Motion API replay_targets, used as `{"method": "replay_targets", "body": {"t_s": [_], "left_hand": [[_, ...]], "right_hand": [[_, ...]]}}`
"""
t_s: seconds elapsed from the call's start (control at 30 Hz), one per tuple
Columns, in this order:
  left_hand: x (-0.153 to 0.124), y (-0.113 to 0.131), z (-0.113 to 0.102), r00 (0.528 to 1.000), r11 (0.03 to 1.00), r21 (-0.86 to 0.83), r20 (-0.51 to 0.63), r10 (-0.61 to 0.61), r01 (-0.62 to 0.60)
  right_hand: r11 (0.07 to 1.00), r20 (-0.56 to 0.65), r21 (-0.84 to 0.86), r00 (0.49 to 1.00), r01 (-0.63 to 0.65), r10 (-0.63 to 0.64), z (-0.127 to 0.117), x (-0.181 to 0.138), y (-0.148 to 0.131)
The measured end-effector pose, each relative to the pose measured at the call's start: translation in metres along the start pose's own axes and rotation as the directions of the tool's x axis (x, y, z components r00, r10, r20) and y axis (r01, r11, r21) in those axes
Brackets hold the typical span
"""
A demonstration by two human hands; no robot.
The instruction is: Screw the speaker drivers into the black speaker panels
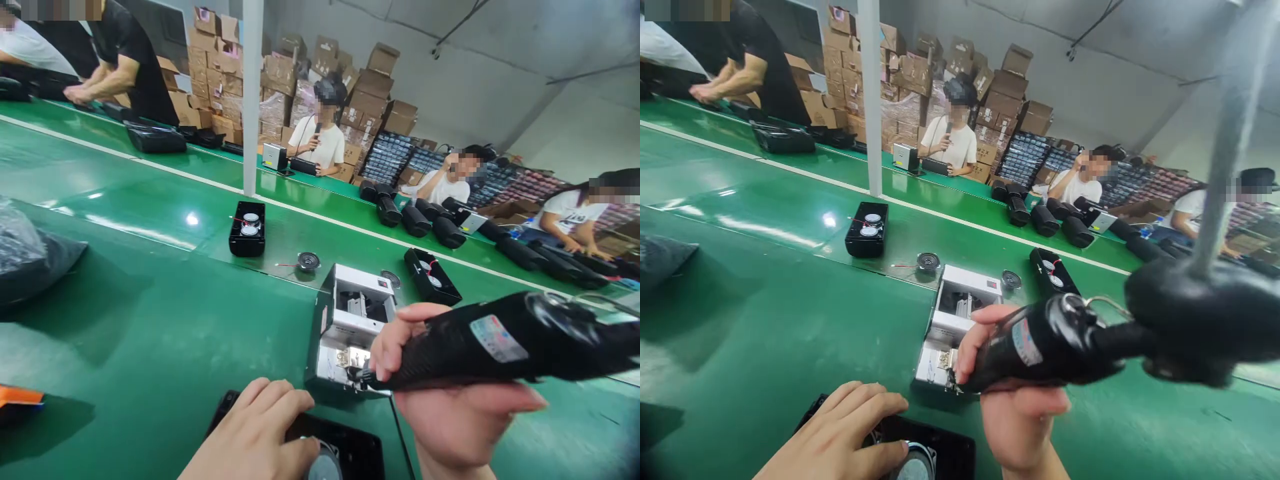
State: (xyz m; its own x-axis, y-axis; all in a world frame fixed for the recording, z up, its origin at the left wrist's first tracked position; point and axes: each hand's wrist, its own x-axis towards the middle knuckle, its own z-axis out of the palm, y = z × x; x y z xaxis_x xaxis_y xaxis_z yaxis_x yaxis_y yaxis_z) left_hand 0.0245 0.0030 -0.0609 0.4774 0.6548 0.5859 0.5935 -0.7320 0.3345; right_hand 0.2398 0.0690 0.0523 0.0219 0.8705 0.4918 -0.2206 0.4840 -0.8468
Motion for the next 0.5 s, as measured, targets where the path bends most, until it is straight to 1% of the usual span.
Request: {"method": "replay_targets", "body": {"t_s": [0.07,0.1,0.13,0.2,0.27,0.33,0.43,0.5], "left_hand": [[0.0,0.0,-0.005,0.998,0.999,0.047,0.054,0.023,-0.025],[0.0,0.0,-0.007,0.994,0.997,0.067,0.106,0.028,-0.036],[0.001,0.001,-0.009,0.988,0.996,0.08,0.153,0.025,-0.037],[0.002,0.001,-0.01,0.977,0.995,0.101,0.211,0.001,-0.023],[0.003,0.001,-0.011,0.965,0.995,0.104,0.262,-0.017,-0.01],[0.005,-0.001,-0.014,0.939,0.996,0.092,0.344,-0.027,-0.005],[0.009,-0.001,-0.021,0.896,0.998,0.059,0.44,-0.058,0.036],[0.016,0.003,-0.025,0.863,0.995,0.043,0.494,-0.101,0.092]], "right_hand": [[0.997,0.017,-0.07,1.0,0.017,-0.016,0.0,0.002,0.006],[0.994,0.023,-0.104,0.999,0.026,-0.024,0.0,0.003,0.007],[0.991,0.023,-0.133,0.999,0.032,-0.03,0.001,0.004,0.008],[0.989,0.005,-0.148,1.0,0.027,-0.027,0.004,0.004,0.006],[0.99,-0.026,-0.142,1.0,0.008,-0.012,0.004,0.002,0.002],[0.993,-0.067,-0.121,0.998,-0.009,0.001,0.001,-0.003,-0.005],[0.999,-0.107,-0.047,0.994,-0.011,0.006,-0.012,-0.014,-0.02],[0.999,-0.128,0.01,0.991,-0.035,0.036,-0.022,-0.023,-0.03]]}}
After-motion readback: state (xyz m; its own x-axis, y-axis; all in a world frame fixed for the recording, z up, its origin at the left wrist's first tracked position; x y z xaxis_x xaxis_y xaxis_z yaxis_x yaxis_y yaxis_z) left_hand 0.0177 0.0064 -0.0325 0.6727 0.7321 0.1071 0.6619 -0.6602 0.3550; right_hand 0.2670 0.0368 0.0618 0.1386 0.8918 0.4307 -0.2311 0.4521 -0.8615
